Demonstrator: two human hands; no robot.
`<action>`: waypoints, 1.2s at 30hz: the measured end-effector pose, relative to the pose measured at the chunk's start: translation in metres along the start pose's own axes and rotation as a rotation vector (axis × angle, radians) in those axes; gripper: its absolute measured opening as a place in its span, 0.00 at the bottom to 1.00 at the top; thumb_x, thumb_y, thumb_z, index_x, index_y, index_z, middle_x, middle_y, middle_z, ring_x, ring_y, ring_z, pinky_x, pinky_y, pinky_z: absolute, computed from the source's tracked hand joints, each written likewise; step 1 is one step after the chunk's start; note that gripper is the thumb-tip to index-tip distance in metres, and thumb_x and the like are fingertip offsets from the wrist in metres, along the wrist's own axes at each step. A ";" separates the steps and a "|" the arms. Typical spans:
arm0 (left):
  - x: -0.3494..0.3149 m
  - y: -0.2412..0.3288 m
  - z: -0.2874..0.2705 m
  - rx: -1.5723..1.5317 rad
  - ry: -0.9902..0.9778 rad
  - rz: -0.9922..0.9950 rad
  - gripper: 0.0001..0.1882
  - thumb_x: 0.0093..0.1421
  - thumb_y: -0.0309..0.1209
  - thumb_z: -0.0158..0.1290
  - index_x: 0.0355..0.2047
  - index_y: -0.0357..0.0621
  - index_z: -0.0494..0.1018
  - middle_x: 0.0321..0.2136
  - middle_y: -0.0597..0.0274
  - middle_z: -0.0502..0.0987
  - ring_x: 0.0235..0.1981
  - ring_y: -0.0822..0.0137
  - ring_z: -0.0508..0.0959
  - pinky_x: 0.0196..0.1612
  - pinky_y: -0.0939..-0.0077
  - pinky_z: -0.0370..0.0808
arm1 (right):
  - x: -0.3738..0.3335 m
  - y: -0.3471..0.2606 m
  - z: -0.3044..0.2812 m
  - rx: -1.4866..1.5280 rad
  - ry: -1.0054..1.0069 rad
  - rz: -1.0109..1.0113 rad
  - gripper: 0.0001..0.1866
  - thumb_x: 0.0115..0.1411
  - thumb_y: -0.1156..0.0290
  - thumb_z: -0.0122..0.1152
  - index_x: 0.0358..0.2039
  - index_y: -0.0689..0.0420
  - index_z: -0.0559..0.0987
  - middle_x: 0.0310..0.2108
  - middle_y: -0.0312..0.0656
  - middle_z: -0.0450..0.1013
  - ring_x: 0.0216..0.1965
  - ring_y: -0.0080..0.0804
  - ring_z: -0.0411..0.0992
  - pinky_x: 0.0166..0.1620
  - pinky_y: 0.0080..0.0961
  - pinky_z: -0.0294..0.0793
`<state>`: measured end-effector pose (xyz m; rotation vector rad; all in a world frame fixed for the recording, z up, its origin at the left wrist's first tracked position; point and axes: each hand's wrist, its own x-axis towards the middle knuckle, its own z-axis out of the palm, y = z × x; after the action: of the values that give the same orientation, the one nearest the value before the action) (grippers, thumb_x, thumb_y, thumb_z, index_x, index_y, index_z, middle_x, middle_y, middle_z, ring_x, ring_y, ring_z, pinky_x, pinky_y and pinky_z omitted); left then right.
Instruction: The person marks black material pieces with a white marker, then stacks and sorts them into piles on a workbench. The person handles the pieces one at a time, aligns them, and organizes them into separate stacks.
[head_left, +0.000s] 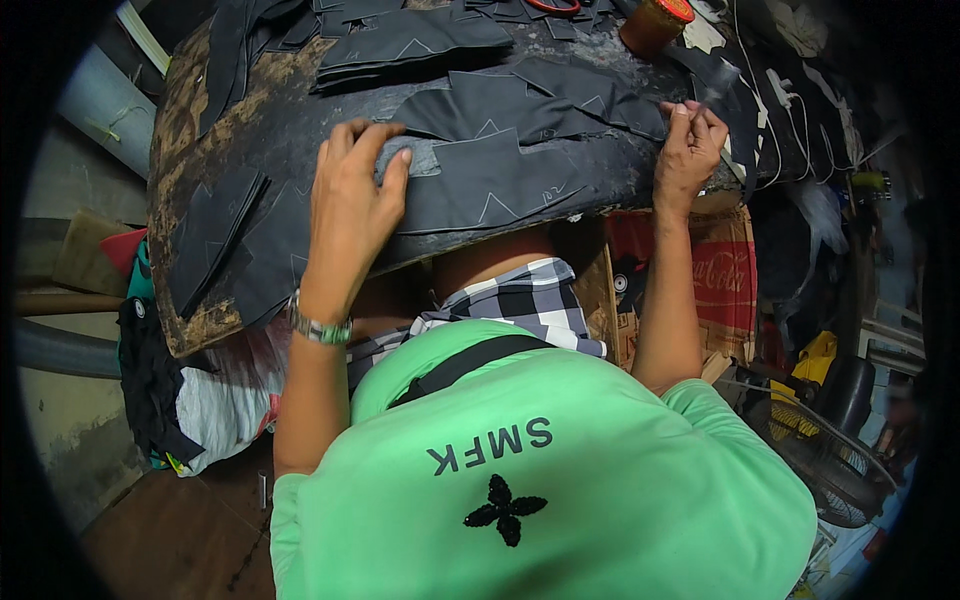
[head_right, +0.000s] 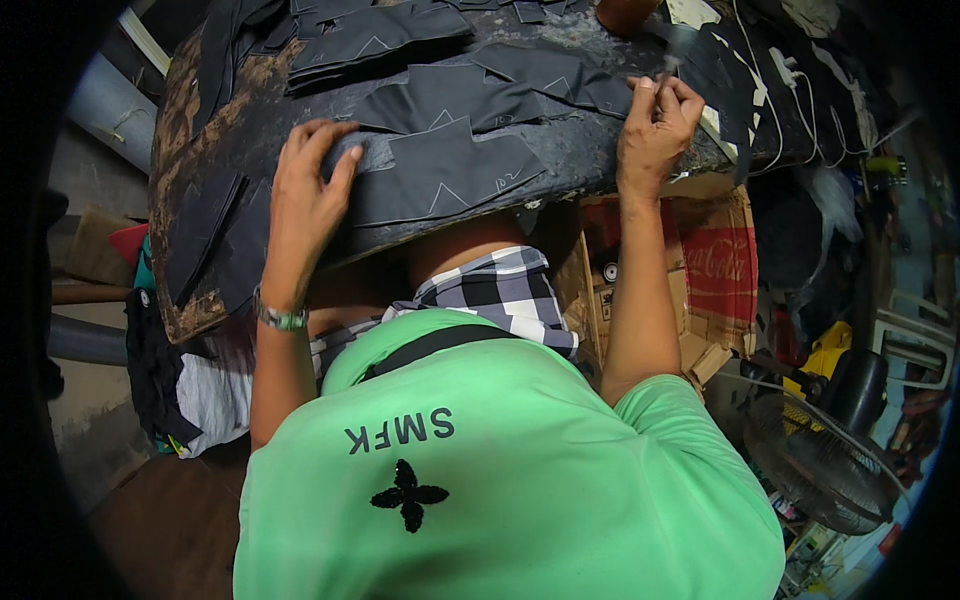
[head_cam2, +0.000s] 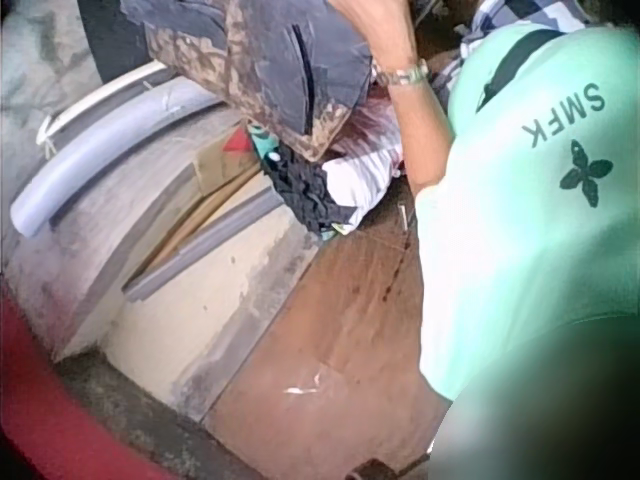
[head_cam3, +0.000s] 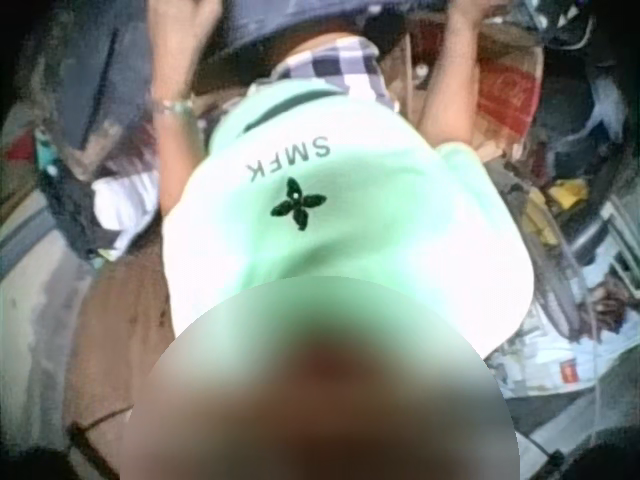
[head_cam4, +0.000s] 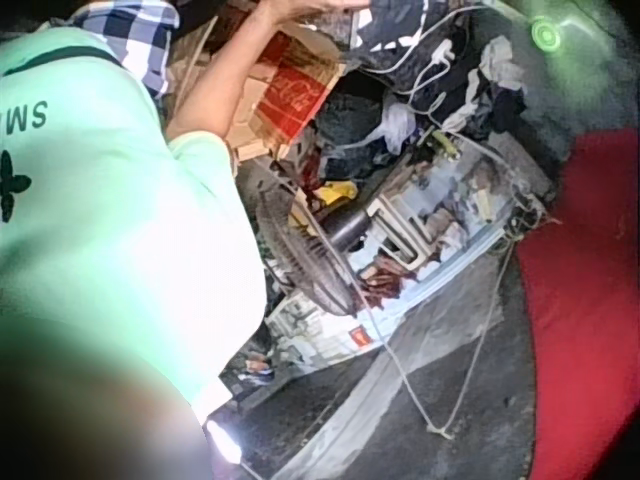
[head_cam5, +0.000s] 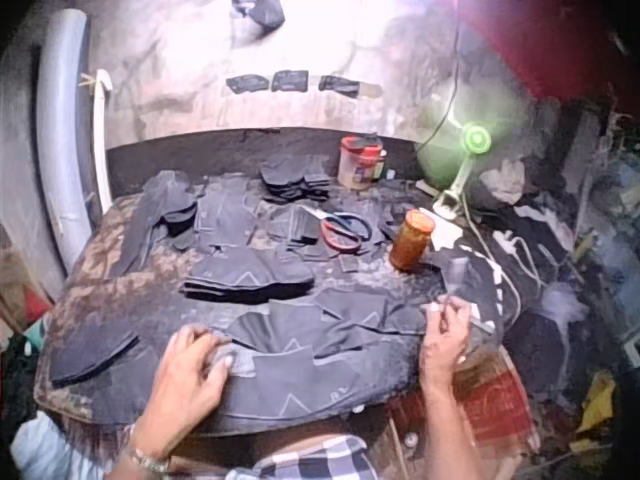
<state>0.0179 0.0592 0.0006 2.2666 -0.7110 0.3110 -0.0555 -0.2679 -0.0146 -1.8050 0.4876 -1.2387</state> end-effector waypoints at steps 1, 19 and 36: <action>0.008 -0.002 0.007 -0.008 0.019 -0.002 0.15 0.58 0.31 0.57 0.46 0.43 0.78 0.44 0.51 0.75 0.45 0.51 0.74 0.50 0.58 0.71 | -0.001 -0.007 0.002 -0.094 -0.047 -0.157 0.10 0.66 0.71 0.56 0.35 0.63 0.82 0.41 0.44 0.67 0.41 0.32 0.70 0.45 0.26 0.70; 0.020 -0.010 0.041 0.209 0.014 0.043 0.24 0.59 0.31 0.58 0.55 0.37 0.72 0.53 0.52 0.71 0.56 0.51 0.69 0.61 0.61 0.63 | -0.041 -0.024 0.041 -0.367 -0.430 -0.214 0.08 0.55 0.75 0.59 0.36 0.62 0.78 0.37 0.48 0.68 0.42 0.48 0.69 0.47 0.41 0.70; 0.029 -0.008 0.036 -0.238 0.374 0.173 0.08 0.59 0.19 0.55 0.40 0.38 0.73 0.34 0.53 0.80 0.36 0.59 0.81 0.42 0.70 0.76 | -0.037 -0.016 0.039 0.066 -0.413 -0.145 0.07 0.61 0.78 0.52 0.40 0.60 0.72 0.31 0.46 0.76 0.34 0.41 0.77 0.41 0.31 0.75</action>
<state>0.0465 0.0268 -0.0176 1.8561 -0.7035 0.6757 -0.0390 -0.2161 -0.0269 -1.9987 0.0838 -0.9246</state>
